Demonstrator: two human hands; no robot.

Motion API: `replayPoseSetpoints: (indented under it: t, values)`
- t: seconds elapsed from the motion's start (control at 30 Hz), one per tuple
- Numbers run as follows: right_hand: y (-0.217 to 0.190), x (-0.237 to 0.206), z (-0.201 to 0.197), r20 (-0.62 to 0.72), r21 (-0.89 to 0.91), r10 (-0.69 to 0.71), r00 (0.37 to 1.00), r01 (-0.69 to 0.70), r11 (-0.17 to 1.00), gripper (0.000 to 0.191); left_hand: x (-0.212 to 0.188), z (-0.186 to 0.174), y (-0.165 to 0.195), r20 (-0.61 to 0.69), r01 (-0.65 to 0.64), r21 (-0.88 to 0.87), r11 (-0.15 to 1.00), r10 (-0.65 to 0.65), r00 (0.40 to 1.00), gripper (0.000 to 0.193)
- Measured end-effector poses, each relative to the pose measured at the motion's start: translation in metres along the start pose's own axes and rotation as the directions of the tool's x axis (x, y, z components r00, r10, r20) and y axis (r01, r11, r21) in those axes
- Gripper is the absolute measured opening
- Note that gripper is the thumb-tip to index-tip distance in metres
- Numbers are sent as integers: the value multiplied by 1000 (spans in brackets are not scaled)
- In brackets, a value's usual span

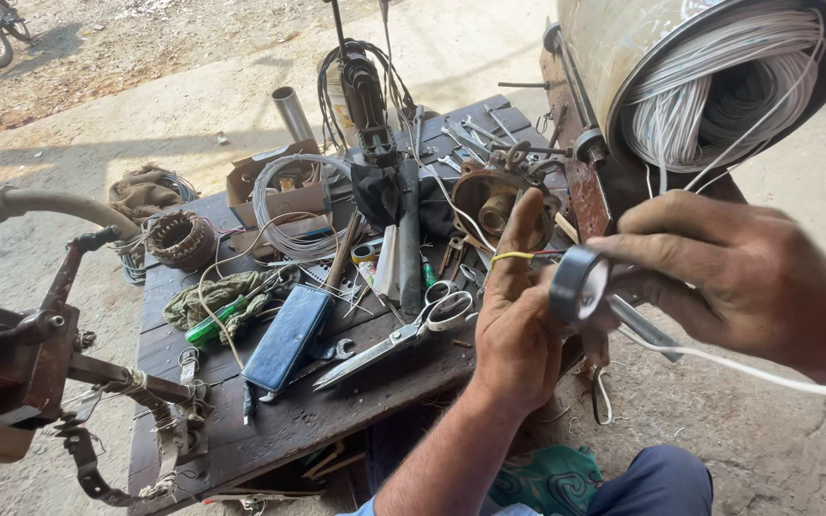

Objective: The person strips the insulation from several colored wires, twists the exposed ends together, and wraps each connection with black electrical tape. They then use yellow tape to secure the bundle and continue taping additional wire sections.

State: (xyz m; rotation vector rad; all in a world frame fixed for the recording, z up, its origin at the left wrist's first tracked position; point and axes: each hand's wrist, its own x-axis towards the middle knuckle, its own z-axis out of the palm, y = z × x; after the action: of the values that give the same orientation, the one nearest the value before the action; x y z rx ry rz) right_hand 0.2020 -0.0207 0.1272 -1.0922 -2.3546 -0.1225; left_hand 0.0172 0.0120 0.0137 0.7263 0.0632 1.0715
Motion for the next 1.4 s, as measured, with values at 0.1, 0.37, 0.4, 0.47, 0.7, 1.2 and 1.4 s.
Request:
replayPoseSetpoints:
  t: [0.1,0.37,0.4,0.47,0.7,1.2,1.4]
  values:
    - [-3,5,-1,-113,-156,-79,990,60,986,28,-1,8,-3,39,-187,223,957,183,982,79]
    - [-20,20,-13,137,-505,334,933,-224,833,35,-6,10,-3,369,-493,415,765,354,859,82]
    - [-19,19,-14,146,-513,341,929,-224,829,36,-5,8,-5,344,-447,436,781,314,885,74]
    - [-18,16,-15,135,-448,332,934,-241,861,34,-2,4,-8,249,-300,408,863,211,945,55]
    - [-7,-4,-2,71,154,167,983,-176,972,23,0,-1,-3,130,-180,371,911,141,981,76]
    - [-24,13,-10,108,-466,341,934,-256,847,30,-2,14,-1,394,-546,482,685,386,834,91]
    - [-21,11,-18,215,-392,478,851,-373,841,30,4,-4,-8,334,-440,677,590,286,898,30]
